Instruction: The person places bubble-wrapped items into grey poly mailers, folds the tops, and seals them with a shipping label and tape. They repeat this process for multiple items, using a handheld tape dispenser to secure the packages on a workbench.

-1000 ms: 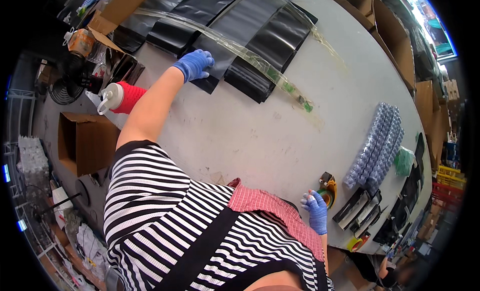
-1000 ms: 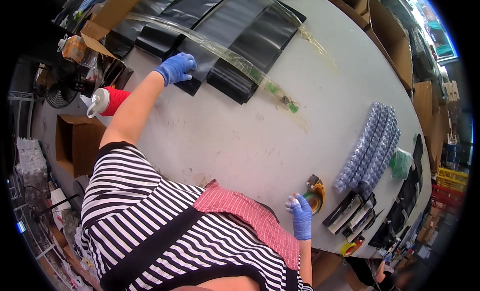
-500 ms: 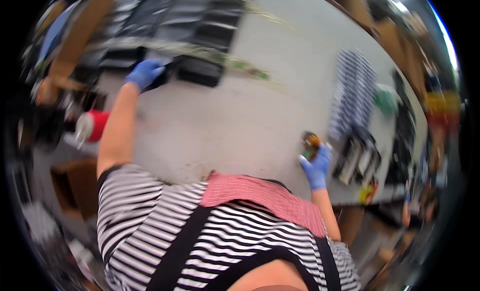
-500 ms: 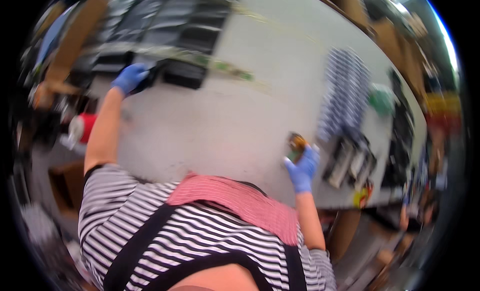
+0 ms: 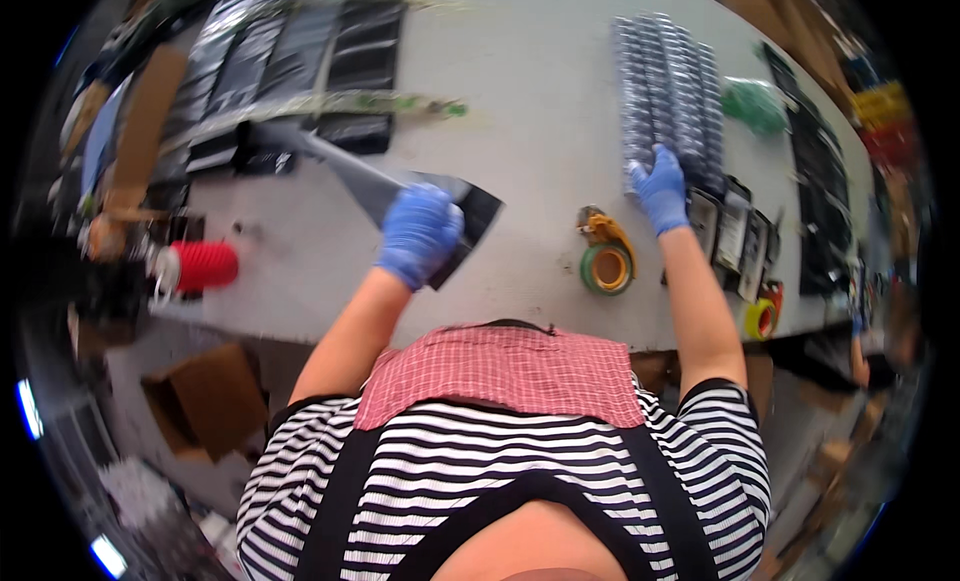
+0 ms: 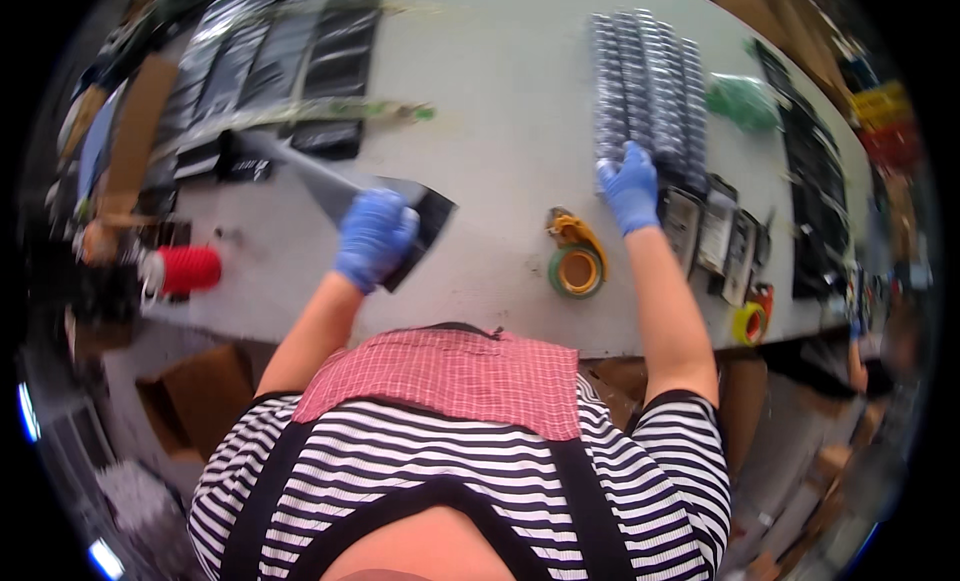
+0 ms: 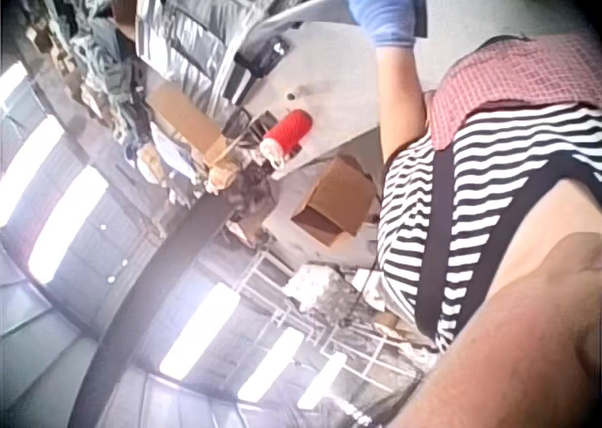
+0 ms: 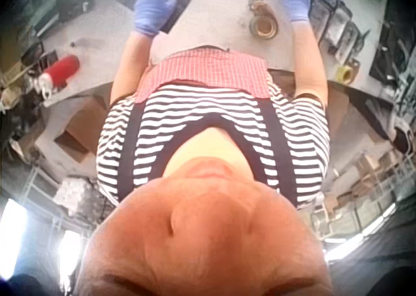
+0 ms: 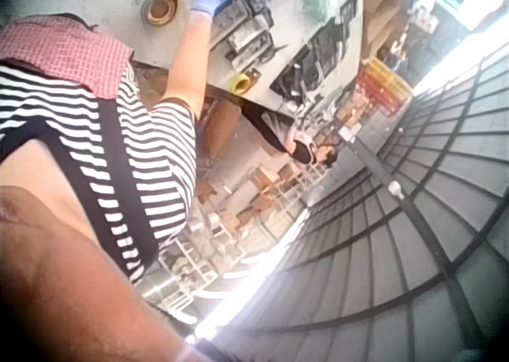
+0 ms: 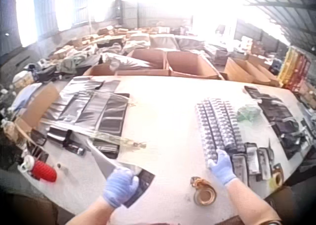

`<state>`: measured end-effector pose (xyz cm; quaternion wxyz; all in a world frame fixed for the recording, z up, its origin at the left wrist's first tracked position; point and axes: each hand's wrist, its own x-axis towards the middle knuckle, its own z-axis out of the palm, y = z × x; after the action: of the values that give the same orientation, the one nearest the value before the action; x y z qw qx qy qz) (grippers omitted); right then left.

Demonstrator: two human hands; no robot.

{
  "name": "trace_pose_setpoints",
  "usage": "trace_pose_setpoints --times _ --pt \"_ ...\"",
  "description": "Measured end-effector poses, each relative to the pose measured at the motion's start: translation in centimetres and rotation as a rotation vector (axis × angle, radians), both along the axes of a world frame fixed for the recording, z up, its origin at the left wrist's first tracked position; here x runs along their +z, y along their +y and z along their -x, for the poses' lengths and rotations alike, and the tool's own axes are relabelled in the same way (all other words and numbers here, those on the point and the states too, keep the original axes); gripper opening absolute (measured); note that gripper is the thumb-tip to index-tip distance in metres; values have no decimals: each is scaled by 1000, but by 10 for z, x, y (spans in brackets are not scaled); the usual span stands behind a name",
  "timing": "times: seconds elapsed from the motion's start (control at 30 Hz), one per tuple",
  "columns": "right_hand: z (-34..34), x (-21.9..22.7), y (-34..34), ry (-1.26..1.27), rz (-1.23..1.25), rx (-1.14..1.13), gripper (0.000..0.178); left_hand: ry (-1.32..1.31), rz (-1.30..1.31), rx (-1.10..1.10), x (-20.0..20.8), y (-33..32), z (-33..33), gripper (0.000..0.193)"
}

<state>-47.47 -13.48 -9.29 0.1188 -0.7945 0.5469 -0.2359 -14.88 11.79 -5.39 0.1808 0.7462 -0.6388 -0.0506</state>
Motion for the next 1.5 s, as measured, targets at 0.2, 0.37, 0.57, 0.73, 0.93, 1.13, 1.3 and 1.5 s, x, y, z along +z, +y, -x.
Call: trace_pose_setpoints --times 0.2,0.37,0.57,0.73,0.93,1.13,1.3,1.5 --pt "-55 -24 -54 584 -144 -278 69 214 -161 147 -89 87 36 51" --pt "-29 2 -85 -440 -866 -131 34 189 -182 203 -84 109 45 56" --pt "45 62 61 -1007 -1173 368 53 147 -192 213 -88 116 51 20" --pt "47 62 166 -703 -1213 556 77 67 -106 171 -92 116 52 17" --pt "52 28 223 -341 -1086 673 69 217 -348 295 -65 114 58 28" --pt "63 22 232 127 -627 866 64 616 -140 205 -147 145 4 23" --pt "75 25 222 353 -556 866 71 1224 -56 596 -95 148 18 19" --pt "76 43 224 233 -1051 752 69 240 235 272 -66 142 66 13"
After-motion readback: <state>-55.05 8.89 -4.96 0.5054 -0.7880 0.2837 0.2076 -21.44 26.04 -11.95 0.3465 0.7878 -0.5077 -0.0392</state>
